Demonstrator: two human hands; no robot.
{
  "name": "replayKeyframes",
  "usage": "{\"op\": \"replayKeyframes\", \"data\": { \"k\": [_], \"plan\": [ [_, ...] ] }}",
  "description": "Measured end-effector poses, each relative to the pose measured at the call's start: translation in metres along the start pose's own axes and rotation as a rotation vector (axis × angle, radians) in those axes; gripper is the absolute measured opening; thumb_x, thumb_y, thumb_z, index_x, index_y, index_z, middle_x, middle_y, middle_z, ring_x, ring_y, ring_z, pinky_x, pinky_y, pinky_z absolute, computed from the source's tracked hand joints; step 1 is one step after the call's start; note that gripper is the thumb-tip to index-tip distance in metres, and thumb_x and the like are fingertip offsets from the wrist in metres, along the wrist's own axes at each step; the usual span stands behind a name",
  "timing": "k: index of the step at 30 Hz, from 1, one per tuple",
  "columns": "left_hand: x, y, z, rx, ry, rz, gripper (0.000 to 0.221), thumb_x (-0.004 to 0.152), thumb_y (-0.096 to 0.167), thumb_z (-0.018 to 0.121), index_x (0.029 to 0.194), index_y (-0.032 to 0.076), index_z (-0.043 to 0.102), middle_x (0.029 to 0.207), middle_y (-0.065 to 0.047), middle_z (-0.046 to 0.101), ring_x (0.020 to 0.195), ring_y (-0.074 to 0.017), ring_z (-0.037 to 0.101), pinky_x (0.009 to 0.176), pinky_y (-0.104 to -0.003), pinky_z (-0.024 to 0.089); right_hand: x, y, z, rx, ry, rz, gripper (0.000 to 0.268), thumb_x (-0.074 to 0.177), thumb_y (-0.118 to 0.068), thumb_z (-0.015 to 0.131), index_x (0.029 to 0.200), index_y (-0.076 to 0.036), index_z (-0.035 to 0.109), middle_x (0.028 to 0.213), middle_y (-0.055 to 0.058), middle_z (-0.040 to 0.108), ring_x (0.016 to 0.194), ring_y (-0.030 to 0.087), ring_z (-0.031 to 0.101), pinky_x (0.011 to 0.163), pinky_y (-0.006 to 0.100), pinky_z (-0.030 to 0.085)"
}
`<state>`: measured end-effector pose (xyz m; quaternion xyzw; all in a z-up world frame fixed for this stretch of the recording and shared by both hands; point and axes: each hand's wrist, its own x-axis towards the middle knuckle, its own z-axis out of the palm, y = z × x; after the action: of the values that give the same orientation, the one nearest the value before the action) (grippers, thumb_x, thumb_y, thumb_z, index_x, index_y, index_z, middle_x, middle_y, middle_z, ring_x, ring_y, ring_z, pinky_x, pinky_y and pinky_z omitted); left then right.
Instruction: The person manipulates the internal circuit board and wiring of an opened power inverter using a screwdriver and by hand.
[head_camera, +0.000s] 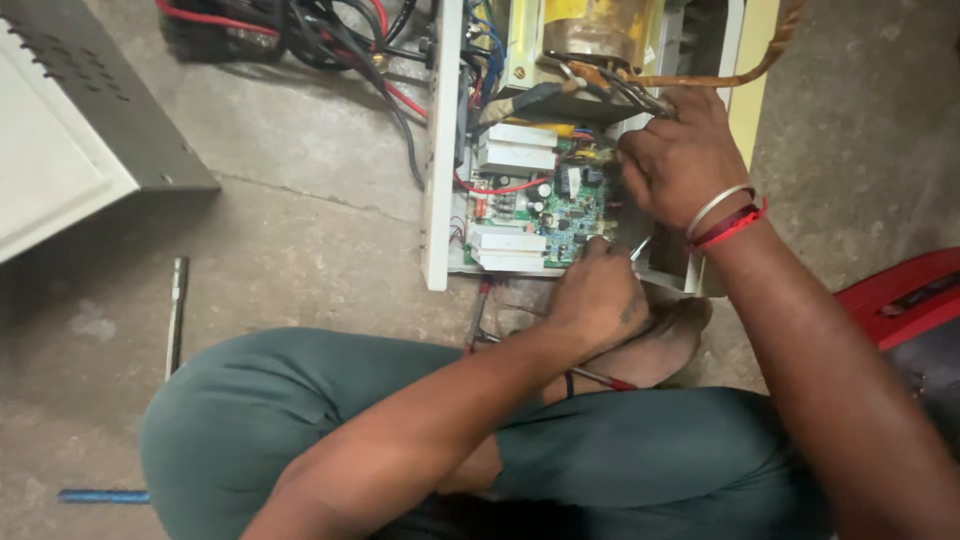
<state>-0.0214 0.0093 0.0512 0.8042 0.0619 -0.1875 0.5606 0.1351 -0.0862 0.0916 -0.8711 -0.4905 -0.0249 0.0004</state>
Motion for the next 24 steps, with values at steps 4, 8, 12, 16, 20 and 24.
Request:
{"op": "replayKeyframes", "data": {
  "k": [4,8,12,16,20,24],
  "plan": [
    [0.004,-0.007,0.007,0.009,0.078,0.092,0.033,0.083,0.018,0.06,0.104,-0.006,0.067,0.108,-0.032,0.064,0.101,-0.0478,0.066,0.089,-0.052,0.054,-0.003,-0.007,-0.013,0.078,0.032,-0.007,0.01,0.093,-0.017,0.073,0.102,-0.012,0.074,0.097,0.009,0.07,0.124,0.043,0.058,0.118,0.055,0.035],
    [0.011,-0.026,0.017,-0.102,0.15,0.241,0.027,0.084,0.024,0.063,0.094,-0.001,0.068,0.091,-0.026,0.068,0.091,-0.0455,0.066,0.082,-0.053,0.052,-0.02,-0.013,-0.037,0.361,0.029,0.073,0.01,0.102,-0.012,0.064,0.11,-0.009,0.069,0.11,0.008,0.071,0.127,0.04,0.059,0.123,0.052,0.039],
    [0.023,-0.034,0.027,-0.261,0.154,0.135,0.025,0.085,0.022,0.06,0.096,0.001,0.068,0.093,-0.025,0.069,0.091,-0.0466,0.065,0.076,-0.055,0.05,-0.027,-0.026,-0.057,0.502,0.106,0.161,0.01,0.106,-0.012,0.063,0.114,-0.007,0.066,0.12,0.011,0.071,0.134,0.04,0.058,0.12,0.049,0.043],
    [0.026,-0.029,0.018,-0.317,0.278,0.124,0.025,0.092,0.022,0.058,0.102,0.002,0.07,0.093,-0.025,0.071,0.091,-0.045,0.067,0.08,-0.053,0.053,-0.029,-0.047,-0.073,0.505,0.2,0.257,0.011,0.099,-0.009,0.066,0.109,-0.006,0.07,0.116,0.016,0.065,0.12,0.038,0.06,0.107,0.046,0.047],
    [-0.003,-0.001,-0.018,-0.681,0.275,0.072,0.03,0.097,0.02,0.059,0.119,0.0,0.067,0.094,-0.018,0.073,0.068,-0.0265,0.063,0.063,-0.04,0.051,-0.037,-0.059,-0.082,0.478,0.197,0.442,0.014,0.1,-0.01,0.069,0.112,-0.009,0.076,0.102,0.013,0.063,0.101,0.032,0.063,0.091,0.039,0.052],
    [-0.027,0.03,-0.065,-1.041,0.072,-0.127,0.037,0.094,0.022,0.058,0.126,0.003,0.062,0.111,-0.002,0.076,0.049,-0.0068,0.052,0.038,-0.027,0.036,-0.036,-0.06,-0.084,0.516,0.123,0.408,0.014,0.099,-0.012,0.071,0.111,-0.007,0.076,0.097,0.015,0.069,0.088,0.031,0.068,0.079,0.038,0.054]
  ]
}}
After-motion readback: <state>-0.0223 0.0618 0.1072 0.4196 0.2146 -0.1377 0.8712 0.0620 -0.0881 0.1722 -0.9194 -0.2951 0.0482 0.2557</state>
